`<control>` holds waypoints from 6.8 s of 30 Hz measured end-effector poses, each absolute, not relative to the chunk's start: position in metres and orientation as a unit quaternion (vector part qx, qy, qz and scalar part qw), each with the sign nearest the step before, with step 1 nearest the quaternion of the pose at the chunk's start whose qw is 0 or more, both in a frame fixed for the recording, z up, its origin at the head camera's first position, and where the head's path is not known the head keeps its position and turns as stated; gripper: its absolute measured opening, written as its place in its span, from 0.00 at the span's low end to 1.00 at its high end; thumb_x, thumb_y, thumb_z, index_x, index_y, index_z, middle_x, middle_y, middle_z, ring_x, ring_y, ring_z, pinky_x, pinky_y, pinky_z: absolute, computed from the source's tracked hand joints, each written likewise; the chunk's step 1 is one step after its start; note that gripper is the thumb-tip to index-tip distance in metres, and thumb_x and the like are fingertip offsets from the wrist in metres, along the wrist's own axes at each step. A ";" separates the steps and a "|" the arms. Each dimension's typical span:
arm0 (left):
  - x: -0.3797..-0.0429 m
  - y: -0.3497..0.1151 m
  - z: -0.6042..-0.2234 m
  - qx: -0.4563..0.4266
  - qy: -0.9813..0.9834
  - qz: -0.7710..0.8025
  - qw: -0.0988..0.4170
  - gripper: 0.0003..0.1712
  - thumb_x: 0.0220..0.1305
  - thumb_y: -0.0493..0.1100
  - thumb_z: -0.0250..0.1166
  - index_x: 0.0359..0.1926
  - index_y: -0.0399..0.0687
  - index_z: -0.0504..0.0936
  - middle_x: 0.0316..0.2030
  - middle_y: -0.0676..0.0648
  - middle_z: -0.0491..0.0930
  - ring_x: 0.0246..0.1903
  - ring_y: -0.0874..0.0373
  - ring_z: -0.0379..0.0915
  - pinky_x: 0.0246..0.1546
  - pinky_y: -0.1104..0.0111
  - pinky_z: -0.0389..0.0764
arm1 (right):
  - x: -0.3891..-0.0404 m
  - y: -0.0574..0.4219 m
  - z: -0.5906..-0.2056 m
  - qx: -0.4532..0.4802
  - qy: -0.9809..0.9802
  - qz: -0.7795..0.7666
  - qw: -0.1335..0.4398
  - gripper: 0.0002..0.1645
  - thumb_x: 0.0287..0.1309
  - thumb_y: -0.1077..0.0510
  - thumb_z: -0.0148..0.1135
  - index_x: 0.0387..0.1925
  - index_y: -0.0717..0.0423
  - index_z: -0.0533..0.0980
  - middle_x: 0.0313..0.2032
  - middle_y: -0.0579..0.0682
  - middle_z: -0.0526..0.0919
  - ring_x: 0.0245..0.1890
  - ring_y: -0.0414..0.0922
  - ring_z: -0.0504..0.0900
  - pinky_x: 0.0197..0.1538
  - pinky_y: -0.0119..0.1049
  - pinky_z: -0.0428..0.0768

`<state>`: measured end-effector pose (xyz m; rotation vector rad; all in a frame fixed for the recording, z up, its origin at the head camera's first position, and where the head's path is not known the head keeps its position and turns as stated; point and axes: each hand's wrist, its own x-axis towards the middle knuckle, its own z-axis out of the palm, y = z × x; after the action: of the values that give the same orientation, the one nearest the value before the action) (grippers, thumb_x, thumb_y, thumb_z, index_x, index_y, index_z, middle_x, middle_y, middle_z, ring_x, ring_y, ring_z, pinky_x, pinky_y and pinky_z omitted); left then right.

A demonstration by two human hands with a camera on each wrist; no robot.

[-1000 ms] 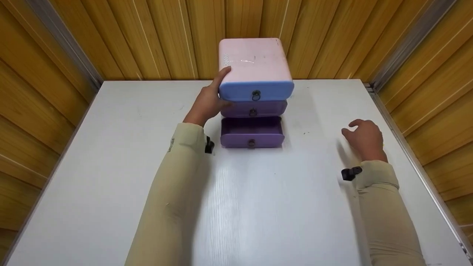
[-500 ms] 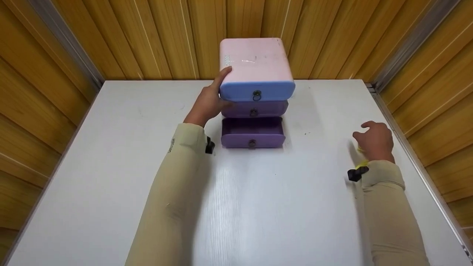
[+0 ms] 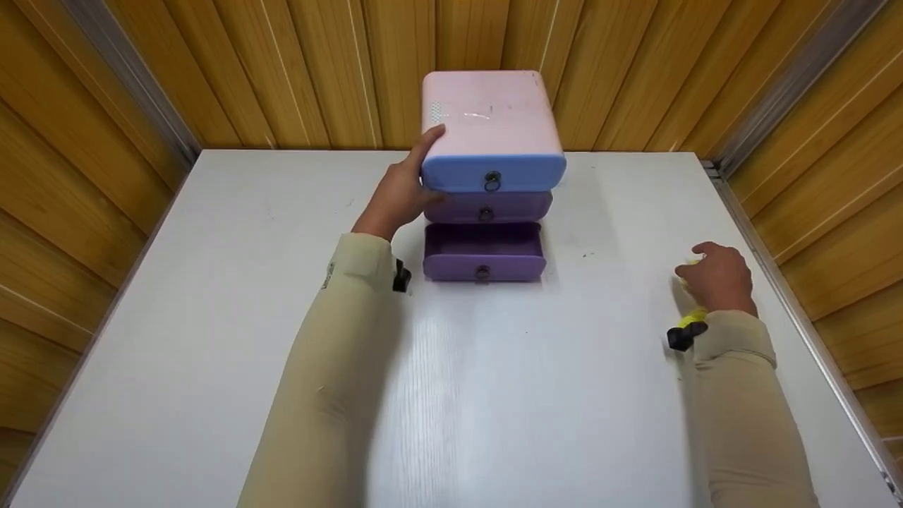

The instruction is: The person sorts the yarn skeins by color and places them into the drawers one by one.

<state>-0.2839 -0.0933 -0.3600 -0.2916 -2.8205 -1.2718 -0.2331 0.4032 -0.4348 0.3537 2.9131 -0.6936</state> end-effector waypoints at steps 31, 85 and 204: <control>-0.284 -0.089 -0.358 -0.089 -0.908 -0.408 0.006 0.62 0.53 0.38 0.74 0.69 0.94 0.43 0.65 0.40 0.70 0.63 0.47 0.69 0.63 0.52 0.70 | -0.230 0.381 -0.427 0.058 0.972 -0.223 0.053 0.29 0.60 0.59 0.56 0.61 0.69 0.68 0.59 0.73 0.71 0.55 0.68 0.71 0.57 0.63 0.71; -0.281 -0.092 -0.354 -0.072 -0.924 -0.375 0.017 0.61 0.53 0.42 0.75 0.70 0.91 0.42 0.63 0.37 0.72 0.62 0.46 0.70 0.61 0.52 0.72 | -0.239 0.265 -0.406 -0.132 0.960 -0.243 -0.039 0.24 0.56 0.60 0.68 0.54 0.58 0.75 0.58 0.60 0.76 0.52 0.60 0.76 0.55 0.57 0.76; -0.280 -0.098 -0.359 -0.079 -0.912 -0.401 0.032 0.58 0.55 0.41 0.73 0.70 0.91 0.46 0.59 0.41 0.77 0.55 0.52 0.77 0.54 0.58 0.78 | -0.223 0.251 -0.416 -0.219 0.938 -0.250 -0.100 0.16 0.58 0.62 0.65 0.49 0.56 0.77 0.52 0.57 0.80 0.52 0.56 0.78 0.50 0.51 0.77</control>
<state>-0.2801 -0.0978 -0.3590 -0.2441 -2.8090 -1.2337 -0.2229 0.2513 -0.4155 -0.7357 3.1501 -0.8391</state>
